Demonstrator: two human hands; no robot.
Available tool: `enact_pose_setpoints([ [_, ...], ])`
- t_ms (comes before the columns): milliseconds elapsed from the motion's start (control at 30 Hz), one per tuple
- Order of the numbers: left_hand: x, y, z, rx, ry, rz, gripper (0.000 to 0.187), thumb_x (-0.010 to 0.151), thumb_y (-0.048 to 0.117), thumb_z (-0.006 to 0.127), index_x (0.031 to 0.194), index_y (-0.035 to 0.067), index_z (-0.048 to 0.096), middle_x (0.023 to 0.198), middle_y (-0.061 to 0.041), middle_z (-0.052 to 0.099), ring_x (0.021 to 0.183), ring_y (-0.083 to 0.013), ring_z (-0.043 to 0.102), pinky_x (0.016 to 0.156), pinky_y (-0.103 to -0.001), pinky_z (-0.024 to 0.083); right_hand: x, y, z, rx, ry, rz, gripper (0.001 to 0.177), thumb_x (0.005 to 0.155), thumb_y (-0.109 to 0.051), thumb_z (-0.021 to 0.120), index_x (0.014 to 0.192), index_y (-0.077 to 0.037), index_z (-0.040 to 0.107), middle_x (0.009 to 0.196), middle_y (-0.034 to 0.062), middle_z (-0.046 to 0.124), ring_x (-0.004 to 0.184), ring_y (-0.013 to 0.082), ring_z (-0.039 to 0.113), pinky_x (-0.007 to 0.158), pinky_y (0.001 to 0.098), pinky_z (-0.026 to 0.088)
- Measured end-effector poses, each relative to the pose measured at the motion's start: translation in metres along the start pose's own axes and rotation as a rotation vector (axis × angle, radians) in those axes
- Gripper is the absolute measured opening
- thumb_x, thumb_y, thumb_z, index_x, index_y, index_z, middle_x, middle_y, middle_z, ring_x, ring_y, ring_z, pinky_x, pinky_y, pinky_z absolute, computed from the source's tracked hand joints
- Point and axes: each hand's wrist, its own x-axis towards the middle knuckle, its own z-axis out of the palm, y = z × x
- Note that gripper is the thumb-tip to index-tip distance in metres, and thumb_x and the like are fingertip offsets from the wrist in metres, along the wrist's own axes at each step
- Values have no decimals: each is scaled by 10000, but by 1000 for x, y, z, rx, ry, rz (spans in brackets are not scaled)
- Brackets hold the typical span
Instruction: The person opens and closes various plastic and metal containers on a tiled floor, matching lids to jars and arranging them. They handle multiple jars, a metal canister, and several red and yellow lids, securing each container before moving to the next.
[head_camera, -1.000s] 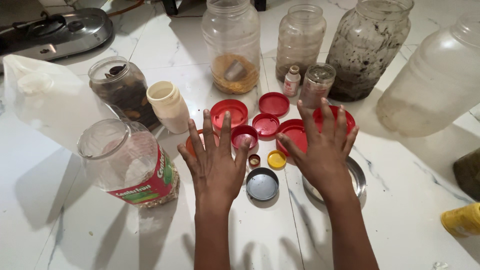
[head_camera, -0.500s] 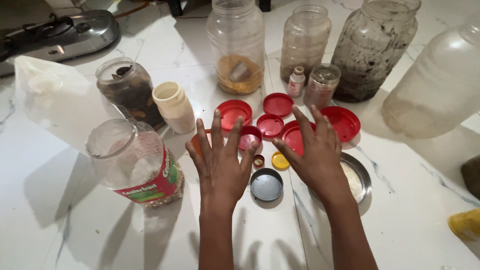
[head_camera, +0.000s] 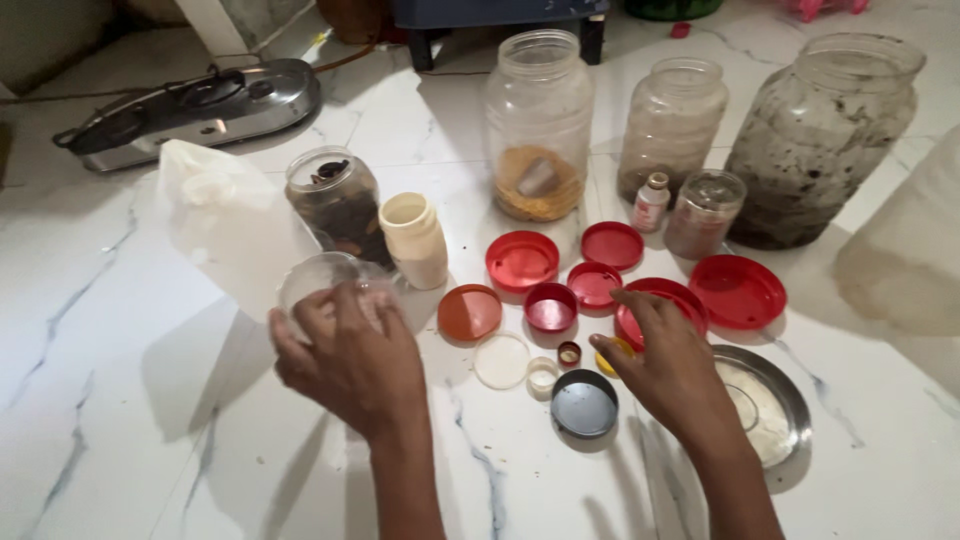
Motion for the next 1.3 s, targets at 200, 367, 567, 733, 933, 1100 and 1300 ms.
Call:
enact_pose_setpoints([
  [200, -3, 23, -18, -212, 70, 304, 171, 904, 263, 727, 944, 102, 767, 1109, -93, 691, 1298, -397, 540, 1058, -531, 409, 2, -21, -1, 232, -110, 27, 915, 732, -421, 821, 1524, -185, 426, 1488, 132, 482, 1358, 288, 506, 1068, 434, 464],
  [367, -3, 60, -46, -484, -175, 304, 168, 909, 261, 724, 902, 96, 757, 1042, -66, 701, 1152, -319, 624, 965, -440, 490, -1, -43, -9, 461, -63, -232, 1201, 614, -412, 926, 1571, -150, 249, 1583, 154, 353, 1453, 331, 385, 1126, 455, 375],
  [567, -11, 103, -54, -824, -450, 153, 181, 889, 289, 742, 904, 111, 771, 934, -43, 737, 918, -234, 713, 820, -378, 531, -2, -60, -12, 326, 291, -302, 1360, 457, -367, 963, 1575, -116, 230, 1552, 182, 338, 1425, 385, 349, 1138, 500, 372],
  [733, -12, 82, 1, -1148, -523, -114, 185, 951, 242, 648, 1062, 129, 744, 896, -82, 746, 823, -260, 692, 736, -365, 554, -4, -35, -28, 173, 436, -222, 1358, 451, -372, 1001, 1566, -116, 270, 1564, 202, 358, 1381, 427, 381, 1129, 551, 352],
  [933, -23, -2, 114, -283, -575, 78, 224, 922, 181, 631, 1120, 129, 721, 1112, -147, 674, 1048, -358, 646, 883, -487, 509, -4, -12, -39, 39, 324, -147, 1355, 385, -313, 1010, 1542, -257, 306, 1431, 177, 427, 1351, 418, 406, 1090, 559, 342],
  [1100, -60, -45, 146, -209, -323, 313, 185, 812, 120, 614, 974, 117, 703, 1148, -157, 658, 1105, -387, 626, 900, -514, 462, -4, -15, -36, 59, 289, -202, 1375, 376, -308, 1010, 1548, -263, 293, 1446, 188, 400, 1353, 426, 399, 1086, 567, 341],
  [1300, -36, -20, 105, -565, -428, -5, 172, 1056, 227, 522, 1039, 69, 590, 991, -106, 691, 958, -309, 664, 947, -457, 456, -6, -24, -34, 100, 292, -265, 1345, 418, -297, 998, 1560, -224, 290, 1472, 176, 418, 1380, 407, 403, 1124, 539, 359],
])
